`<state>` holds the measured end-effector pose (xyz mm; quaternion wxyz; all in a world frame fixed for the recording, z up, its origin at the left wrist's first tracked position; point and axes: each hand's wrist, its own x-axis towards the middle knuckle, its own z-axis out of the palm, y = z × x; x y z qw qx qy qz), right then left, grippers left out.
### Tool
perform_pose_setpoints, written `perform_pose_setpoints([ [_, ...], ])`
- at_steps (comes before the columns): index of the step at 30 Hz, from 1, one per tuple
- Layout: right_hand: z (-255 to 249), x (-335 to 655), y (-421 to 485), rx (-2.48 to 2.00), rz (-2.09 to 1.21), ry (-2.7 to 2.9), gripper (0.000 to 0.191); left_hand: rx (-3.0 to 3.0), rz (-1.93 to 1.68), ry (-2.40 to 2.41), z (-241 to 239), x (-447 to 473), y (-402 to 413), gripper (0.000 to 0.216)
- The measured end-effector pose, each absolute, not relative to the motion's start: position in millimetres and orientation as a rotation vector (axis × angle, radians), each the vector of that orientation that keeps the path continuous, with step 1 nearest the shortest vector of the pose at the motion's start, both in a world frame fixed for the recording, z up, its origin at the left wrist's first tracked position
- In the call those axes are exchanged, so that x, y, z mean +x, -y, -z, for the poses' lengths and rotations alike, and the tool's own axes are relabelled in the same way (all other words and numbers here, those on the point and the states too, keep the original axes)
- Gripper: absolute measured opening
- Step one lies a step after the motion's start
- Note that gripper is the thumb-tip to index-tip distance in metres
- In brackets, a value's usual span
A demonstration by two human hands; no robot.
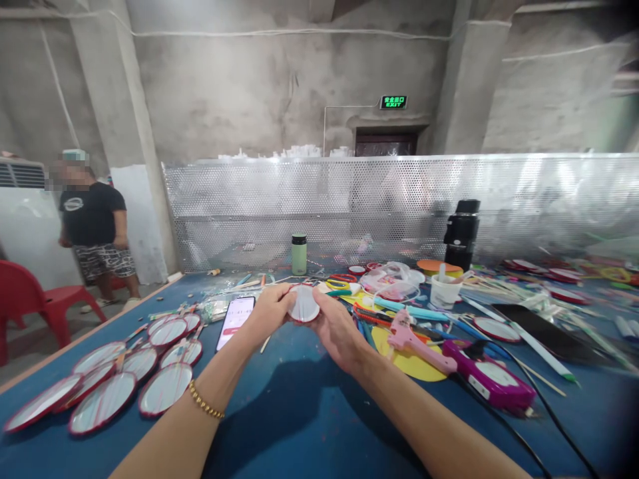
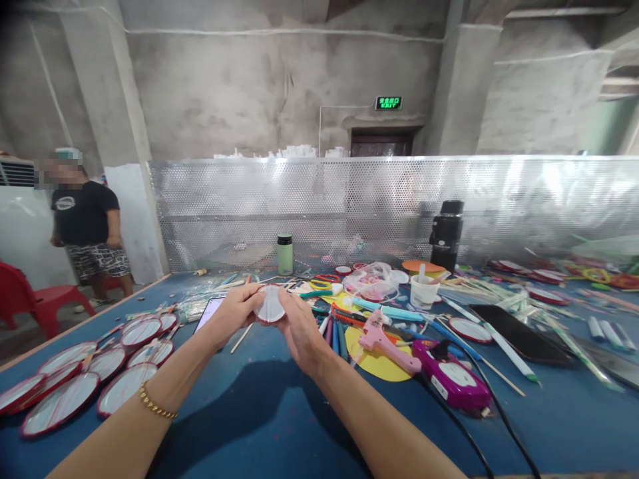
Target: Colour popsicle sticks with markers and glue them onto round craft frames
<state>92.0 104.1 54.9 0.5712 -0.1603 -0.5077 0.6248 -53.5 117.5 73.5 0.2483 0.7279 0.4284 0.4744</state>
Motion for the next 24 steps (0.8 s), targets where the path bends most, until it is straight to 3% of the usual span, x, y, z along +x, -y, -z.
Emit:
perform_pose_setpoints([
  [11, -68.0, 101.5, -103.1, -0.563, -1.435, 1.280, 0.059, 1.964, -1.133, -1.068, -78.1, -53.3, -105.7, 0.032],
  [18, -70.4, 126.0, -120.4, -0.716, -1.025, 1.511, 0.032, 1.984, -1.049, -1.048, -77.7, -52.7, -102.8, 0.030],
  [24, -77.7, 145.8, -124.7, -0.709, -1.066, 1.685, 0.033, 1.984, -0.983, -1.024, -79.3, -53.5, -99.0, 0.028],
])
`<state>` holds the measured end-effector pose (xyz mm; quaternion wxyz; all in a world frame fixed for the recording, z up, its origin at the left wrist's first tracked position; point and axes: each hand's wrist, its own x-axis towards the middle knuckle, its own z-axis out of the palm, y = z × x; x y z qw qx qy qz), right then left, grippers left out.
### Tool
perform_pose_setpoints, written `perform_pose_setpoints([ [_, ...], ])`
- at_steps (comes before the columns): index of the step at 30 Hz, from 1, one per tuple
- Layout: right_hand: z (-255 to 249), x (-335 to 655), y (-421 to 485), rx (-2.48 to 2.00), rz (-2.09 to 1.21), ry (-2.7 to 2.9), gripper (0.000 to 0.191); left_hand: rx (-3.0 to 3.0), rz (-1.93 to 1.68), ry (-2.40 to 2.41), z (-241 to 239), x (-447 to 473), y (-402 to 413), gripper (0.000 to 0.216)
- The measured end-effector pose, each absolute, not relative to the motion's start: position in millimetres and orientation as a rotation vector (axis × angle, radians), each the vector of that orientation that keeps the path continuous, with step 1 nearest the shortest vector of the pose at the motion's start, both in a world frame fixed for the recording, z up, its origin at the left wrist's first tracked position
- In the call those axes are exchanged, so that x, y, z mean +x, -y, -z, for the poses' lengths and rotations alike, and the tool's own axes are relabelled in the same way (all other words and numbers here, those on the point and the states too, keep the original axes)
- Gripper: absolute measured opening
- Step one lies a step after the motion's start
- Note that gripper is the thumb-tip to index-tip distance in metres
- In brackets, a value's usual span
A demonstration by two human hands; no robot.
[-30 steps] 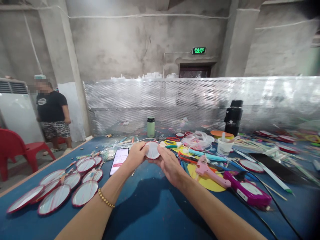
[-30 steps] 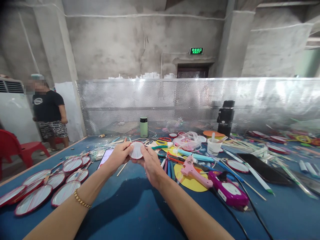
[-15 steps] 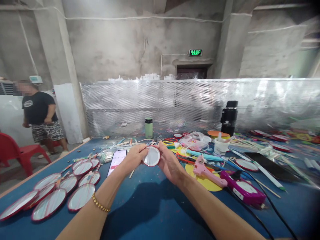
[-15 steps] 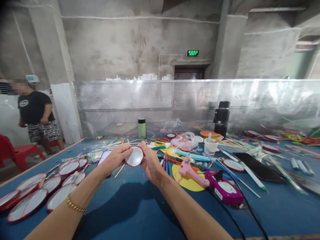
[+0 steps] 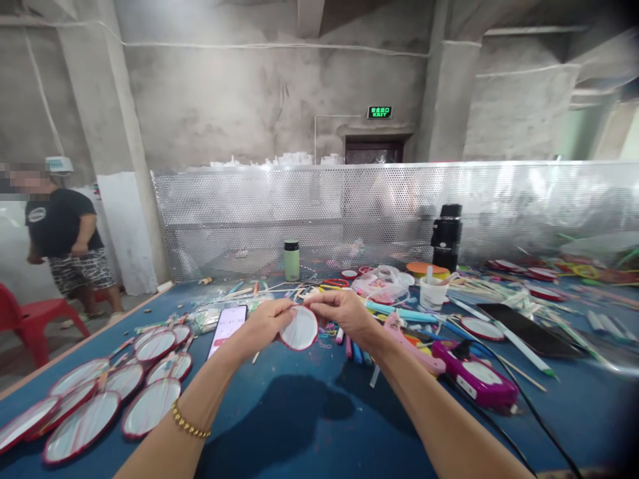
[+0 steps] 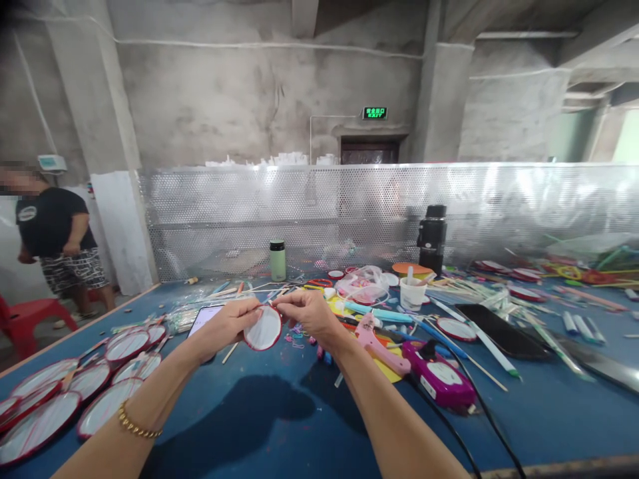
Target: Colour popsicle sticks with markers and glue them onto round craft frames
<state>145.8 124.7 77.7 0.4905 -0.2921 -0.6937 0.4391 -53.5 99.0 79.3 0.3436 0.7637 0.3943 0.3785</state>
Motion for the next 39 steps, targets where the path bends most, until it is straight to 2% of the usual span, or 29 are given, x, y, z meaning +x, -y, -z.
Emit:
perform_pose_setpoints([
  [9, -78.3, 152.7, -121.8, -0.637, -1.113, 1.839, 0.035, 1.956, -0.857, -0.938, -78.5, -54.4, -96.3, 0.034],
  [17, -82.9, 150.6, -115.8, -0.648, -1.029, 1.917, 0.034, 1.999, -0.836, -0.936, -81.4, -54.5, -92.4, 0.035],
  [21, -85.0, 149.4, -114.3, -0.703, -0.912, 1.895, 0.028, 2.315, -0.885, -1.077, -80.8, -52.6, -95.0, 0.032],
  [26, -82.1, 147.2, -119.9, -0.775, -0.674, 1.773, 0.018, 2.438, -1.090, -1.402, -73.4, -50.6, -105.6, 0.027],
  [31, -69.6, 136.1, -127.7, -0.846, -0.637, 1.707, 0.020, 2.529, -1.201, -1.618, -62.3, -42.1, -105.9, 0.025],
  [39, -62.1, 122.0, -125.8, -0.896, -0.681, 1.569, 0.028, 2.673, -1.232, -1.641, -50.0, -26.8, -100.9, 0.024],
])
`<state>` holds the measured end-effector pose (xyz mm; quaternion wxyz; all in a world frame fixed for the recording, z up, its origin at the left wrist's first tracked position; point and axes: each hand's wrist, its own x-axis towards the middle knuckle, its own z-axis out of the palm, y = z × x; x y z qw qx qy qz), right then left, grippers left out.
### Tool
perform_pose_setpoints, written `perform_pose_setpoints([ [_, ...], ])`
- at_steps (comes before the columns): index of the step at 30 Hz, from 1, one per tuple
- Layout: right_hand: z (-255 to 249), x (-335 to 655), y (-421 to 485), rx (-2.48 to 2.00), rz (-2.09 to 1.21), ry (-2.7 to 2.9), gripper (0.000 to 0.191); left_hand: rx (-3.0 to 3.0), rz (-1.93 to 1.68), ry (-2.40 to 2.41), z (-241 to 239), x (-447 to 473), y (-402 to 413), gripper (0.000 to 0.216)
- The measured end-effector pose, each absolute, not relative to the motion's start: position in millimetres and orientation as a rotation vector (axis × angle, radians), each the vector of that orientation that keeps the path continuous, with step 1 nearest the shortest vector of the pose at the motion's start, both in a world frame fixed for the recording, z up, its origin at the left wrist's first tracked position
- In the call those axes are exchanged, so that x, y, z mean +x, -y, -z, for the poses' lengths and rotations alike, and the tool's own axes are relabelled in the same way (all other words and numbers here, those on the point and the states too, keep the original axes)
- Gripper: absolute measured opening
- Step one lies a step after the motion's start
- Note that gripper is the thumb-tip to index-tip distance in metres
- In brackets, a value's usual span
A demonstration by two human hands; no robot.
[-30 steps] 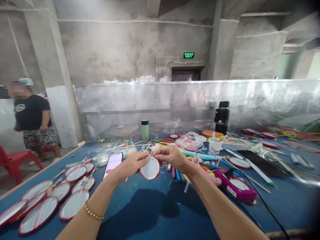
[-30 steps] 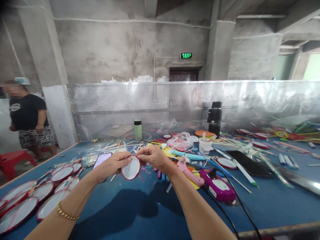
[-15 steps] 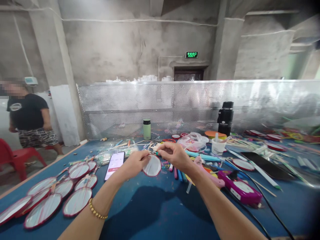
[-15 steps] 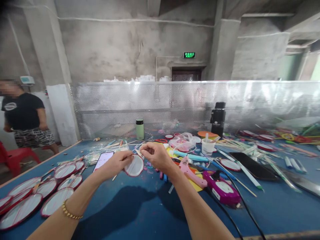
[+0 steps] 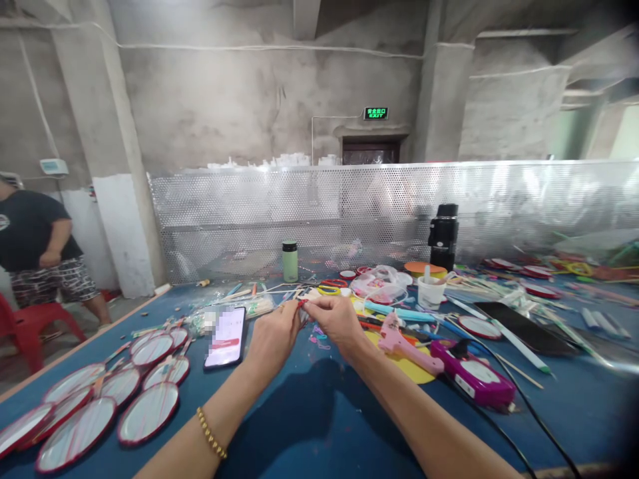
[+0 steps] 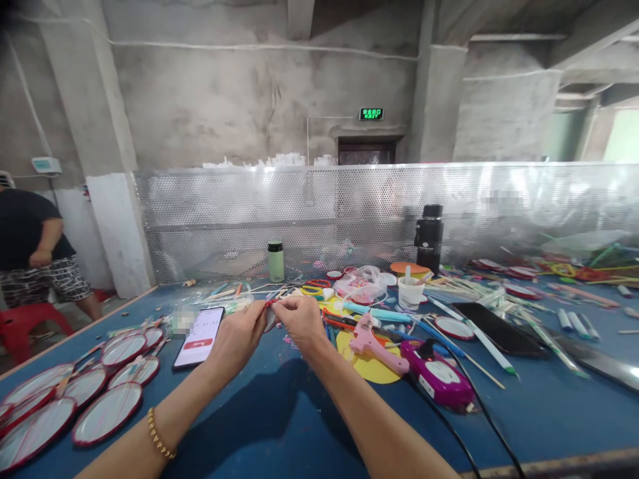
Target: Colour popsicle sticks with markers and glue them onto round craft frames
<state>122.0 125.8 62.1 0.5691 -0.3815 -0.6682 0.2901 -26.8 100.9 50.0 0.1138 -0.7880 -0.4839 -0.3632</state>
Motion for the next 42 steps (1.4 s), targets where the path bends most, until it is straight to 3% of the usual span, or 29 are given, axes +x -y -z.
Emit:
perform_pose_setpoints([
  [21, -73.7, 125.2, -108.4, -0.934, -0.600, 1.624, 0.021, -2.326, 1.247, 1.195, -48.5, -35.1, -110.2, 0.033],
  [30, -75.6, 127.1, -107.1, -0.963, -0.592, 1.677, 0.022, -2.565, 1.519, 1.206, -56.5, -36.5, -111.5, 0.041],
  [42, -74.0, 126.4, -109.2, -0.990, -0.605, 1.630, 0.022, -2.451, 1.532, 1.192, -50.1, -36.7, -114.7, 0.033],
])
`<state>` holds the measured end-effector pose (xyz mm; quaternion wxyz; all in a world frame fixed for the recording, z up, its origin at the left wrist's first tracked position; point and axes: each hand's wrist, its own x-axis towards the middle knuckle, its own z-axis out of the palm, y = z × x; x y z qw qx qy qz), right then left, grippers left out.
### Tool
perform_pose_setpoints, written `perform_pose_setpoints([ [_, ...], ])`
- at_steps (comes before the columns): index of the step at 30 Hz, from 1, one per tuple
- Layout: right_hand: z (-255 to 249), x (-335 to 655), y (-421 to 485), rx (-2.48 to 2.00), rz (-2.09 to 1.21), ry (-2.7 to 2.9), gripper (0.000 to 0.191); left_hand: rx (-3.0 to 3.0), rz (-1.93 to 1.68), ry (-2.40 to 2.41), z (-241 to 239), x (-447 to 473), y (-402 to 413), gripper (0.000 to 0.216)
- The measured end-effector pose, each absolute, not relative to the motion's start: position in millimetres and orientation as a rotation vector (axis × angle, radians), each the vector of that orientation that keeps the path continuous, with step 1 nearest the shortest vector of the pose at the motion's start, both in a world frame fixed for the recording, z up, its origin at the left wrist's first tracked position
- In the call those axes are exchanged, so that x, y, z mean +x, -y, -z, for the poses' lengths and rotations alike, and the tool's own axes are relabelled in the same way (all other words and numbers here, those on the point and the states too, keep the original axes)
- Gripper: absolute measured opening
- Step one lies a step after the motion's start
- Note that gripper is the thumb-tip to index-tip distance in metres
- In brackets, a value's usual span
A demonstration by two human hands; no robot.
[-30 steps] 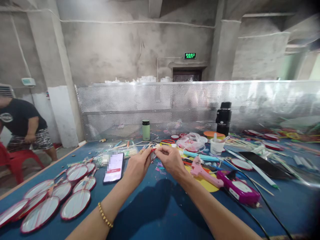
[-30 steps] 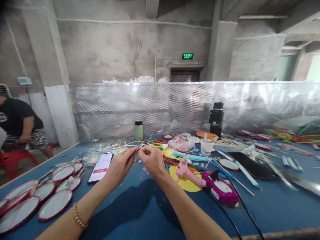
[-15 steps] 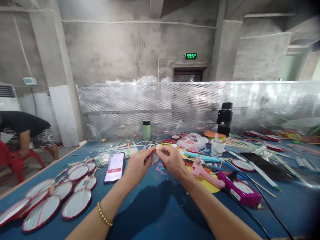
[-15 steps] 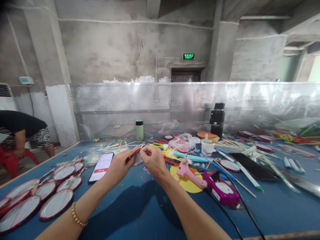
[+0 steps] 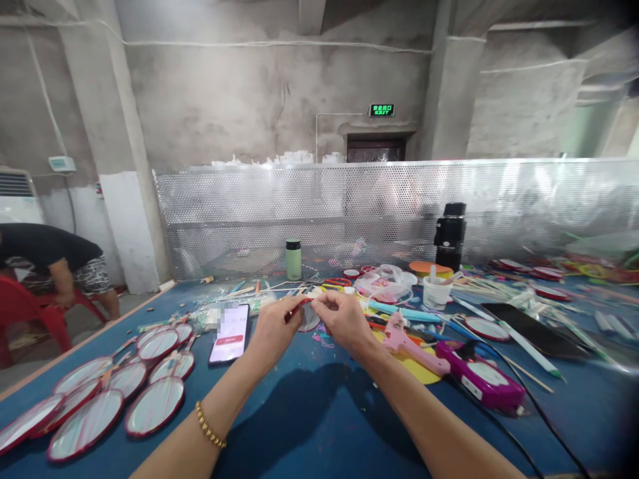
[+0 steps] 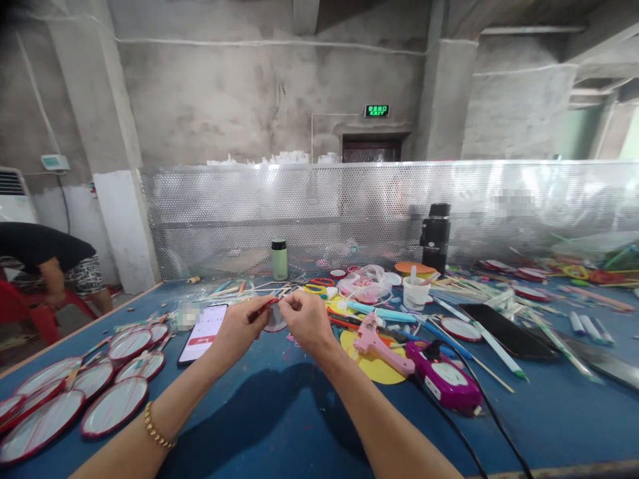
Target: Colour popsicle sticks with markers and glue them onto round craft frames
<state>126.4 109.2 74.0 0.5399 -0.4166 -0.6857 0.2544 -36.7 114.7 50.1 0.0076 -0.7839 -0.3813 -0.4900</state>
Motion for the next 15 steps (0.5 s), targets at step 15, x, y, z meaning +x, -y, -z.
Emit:
perform_pose_setpoints([
  [15, -79.2, 128.3, -104.0, -0.911, -0.843, 1.539, 0.023, -2.340, 1.171, 1.156, -51.3, -31.6, -103.4, 0.032],
])
